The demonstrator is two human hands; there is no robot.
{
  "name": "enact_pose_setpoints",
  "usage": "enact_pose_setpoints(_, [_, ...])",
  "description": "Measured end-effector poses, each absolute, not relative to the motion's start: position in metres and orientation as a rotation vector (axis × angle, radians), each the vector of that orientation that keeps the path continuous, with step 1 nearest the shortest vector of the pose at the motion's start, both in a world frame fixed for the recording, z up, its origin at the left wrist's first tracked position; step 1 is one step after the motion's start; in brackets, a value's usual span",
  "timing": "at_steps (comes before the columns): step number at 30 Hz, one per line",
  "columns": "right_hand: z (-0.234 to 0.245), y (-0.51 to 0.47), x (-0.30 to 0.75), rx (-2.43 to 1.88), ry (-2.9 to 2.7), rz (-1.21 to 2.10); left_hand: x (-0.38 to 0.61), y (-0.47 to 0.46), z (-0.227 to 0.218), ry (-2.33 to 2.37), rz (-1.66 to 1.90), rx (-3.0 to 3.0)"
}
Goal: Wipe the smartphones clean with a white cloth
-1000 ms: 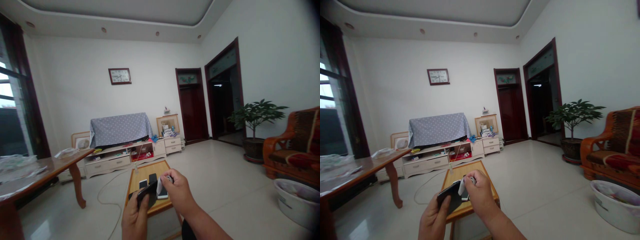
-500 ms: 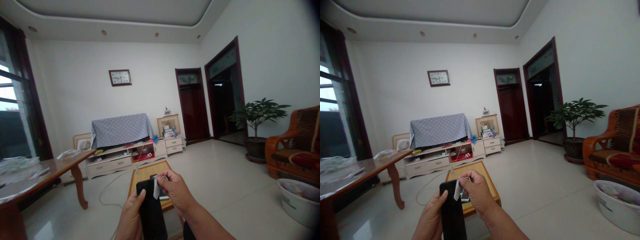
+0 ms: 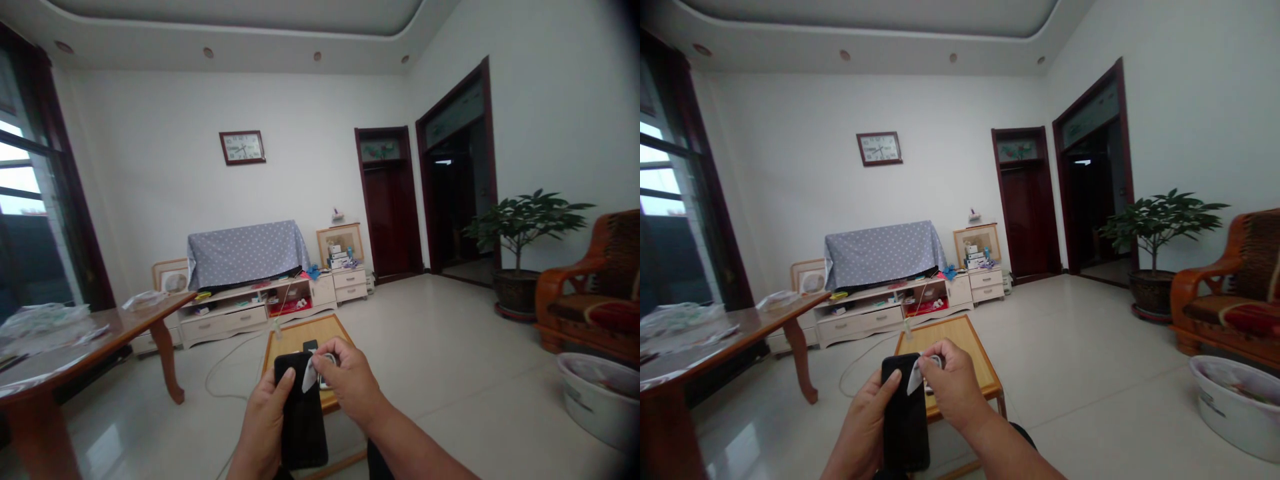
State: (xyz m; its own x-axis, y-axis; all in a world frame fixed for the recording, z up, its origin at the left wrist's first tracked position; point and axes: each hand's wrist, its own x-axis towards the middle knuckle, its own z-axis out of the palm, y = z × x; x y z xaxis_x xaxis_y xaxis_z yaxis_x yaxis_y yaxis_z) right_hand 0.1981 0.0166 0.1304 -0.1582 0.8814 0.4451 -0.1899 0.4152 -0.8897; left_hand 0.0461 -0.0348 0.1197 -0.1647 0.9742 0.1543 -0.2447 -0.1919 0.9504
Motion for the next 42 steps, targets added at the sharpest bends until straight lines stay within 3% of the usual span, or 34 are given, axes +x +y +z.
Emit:
enact_pose_setpoints(9, [0.109, 0.011, 0.198, -0.812, -1.550, 0.861, 0.047, -0.034, 0.124, 1.146, 1.565, 1.081])
enact_pose_setpoints(16, [0.127, 0.021, 0.202, -0.807, -1.500, 0.838, 0.050, -0.030, 0.125, 1.253, 1.553, 1.153])
enact_pose_setpoints(23, [0.107, 0.016, 0.201, -0.832, -1.568, 0.817, 0.049, -0.028, 0.120, 1.271, 1.552, 1.102])
enact_pose_setpoints(30, [0.127, 0.030, 0.202, -0.804, -1.454, 0.964, 0.048, -0.023, 0.118, 1.313, 1.512, 1.194])
enact_pose_setpoints(38, [0.086, 0.010, 0.192, -0.757, -1.475, 1.148, 0.043, -0.021, 0.130, 1.186, 1.579, 1.049])
enact_pose_setpoints(42, [0.112, 0.025, 0.192, -0.709, -1.417, 1.131, 0.043, -0.024, 0.131, 1.179, 1.549, 1.072])
